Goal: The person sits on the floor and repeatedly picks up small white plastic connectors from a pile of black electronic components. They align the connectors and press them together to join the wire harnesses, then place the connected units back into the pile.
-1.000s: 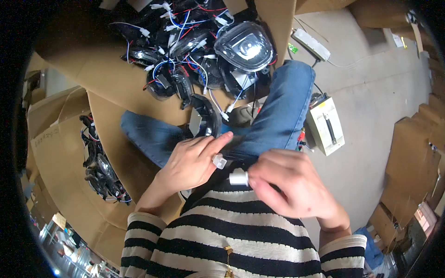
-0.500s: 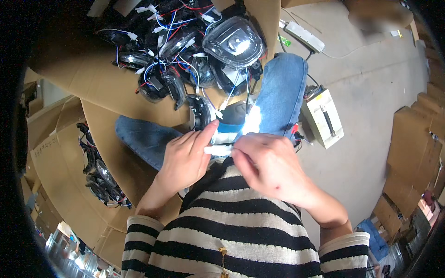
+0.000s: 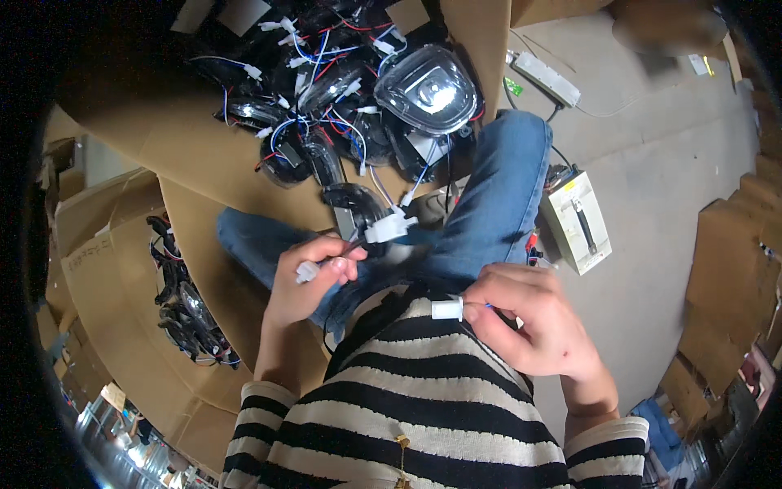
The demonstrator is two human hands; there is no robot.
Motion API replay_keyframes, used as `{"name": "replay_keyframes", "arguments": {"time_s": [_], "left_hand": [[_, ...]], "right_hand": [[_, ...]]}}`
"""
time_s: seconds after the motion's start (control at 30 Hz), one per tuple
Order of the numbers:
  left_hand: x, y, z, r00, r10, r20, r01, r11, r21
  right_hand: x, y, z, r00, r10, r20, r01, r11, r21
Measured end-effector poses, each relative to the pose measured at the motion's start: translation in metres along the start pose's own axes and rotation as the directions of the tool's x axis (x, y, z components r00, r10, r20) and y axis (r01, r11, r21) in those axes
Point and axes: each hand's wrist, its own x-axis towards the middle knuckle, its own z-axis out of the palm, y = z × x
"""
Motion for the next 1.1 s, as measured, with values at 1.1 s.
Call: {"name": "replay_keyframes", "arguments": {"time_s": [1.1], "left_hand": [[0.002, -0.004, 0.008, 0.904, 0.037, 0.426, 0.017, 0.992, -0.121]], "right_hand": [[0.002, 0.008, 0.005, 0.951, -0.293, 0.099, 0.303, 0.814, -0.496]]}}
